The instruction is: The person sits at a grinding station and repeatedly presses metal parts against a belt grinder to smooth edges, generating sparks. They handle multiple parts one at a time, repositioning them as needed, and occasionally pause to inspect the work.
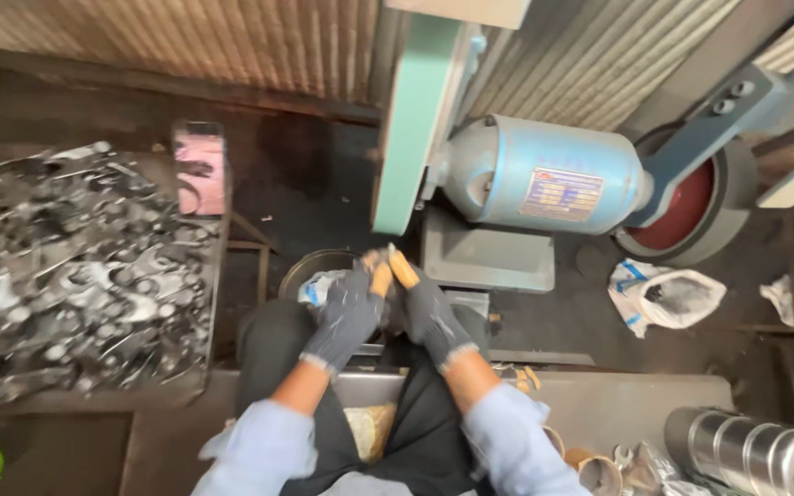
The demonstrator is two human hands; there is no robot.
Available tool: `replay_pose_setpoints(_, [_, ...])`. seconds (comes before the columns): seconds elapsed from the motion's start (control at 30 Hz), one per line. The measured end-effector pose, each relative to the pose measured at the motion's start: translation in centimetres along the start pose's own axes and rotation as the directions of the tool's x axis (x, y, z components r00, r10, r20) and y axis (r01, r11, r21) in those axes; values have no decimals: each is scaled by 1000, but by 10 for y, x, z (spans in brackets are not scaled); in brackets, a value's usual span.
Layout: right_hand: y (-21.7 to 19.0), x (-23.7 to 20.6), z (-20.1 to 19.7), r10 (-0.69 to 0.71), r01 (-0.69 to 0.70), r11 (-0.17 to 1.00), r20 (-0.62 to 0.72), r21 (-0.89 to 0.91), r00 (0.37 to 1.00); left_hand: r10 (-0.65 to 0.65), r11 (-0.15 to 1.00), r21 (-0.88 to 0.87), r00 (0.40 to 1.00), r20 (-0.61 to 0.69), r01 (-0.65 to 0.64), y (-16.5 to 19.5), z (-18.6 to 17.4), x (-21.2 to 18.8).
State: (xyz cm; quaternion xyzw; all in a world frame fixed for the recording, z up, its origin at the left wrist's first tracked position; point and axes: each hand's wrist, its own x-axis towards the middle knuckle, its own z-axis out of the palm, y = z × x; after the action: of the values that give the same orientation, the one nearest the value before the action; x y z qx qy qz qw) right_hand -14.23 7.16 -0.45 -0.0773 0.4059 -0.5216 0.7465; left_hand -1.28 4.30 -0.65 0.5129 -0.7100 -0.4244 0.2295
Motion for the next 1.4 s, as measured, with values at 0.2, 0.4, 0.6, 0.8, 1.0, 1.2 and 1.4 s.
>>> replay_pose_setpoints(0.2, [7, 58, -9, -28, 28, 1000, -203, -2, 979, 58, 972, -204, 962, -266, -115, -21, 23, 35])
replay_pose_setpoints(0.4, [5, 33, -48, -310, 54, 816, -356, -575, 882, -62, 898, -440, 995, -79, 21, -35, 19, 45])
replay_pose_setpoints(0.6, [11, 41, -49, -434, 242, 885, -517, -398, 738, 70, 966, -253, 997, 34, -59, -25, 40, 62])
replay_pose_setpoints(0.8, [9, 59, -40, -551, 321, 662, -148, -677, 821, -91, 917, -399, 973, -212, -1, -34, 29, 55])
replay_pose_setpoints(1.0, [3, 42, -53, -488, 249, 838, -460, -486, 742, -118, 886, -454, 992, -34, 90, -12, 40, 57])
replay_pose_setpoints(1.2, [4, -9, -26, -539, 534, 839, -31, -99, 842, 112, 827, -561, 986, 122, -24, -29, 14, 28])
replay_pose_setpoints(1.4, [21, -36, -12, -568, 264, 555, -127, -789, 813, 220, 975, -34, 958, 186, -217, -45, 5, -26])
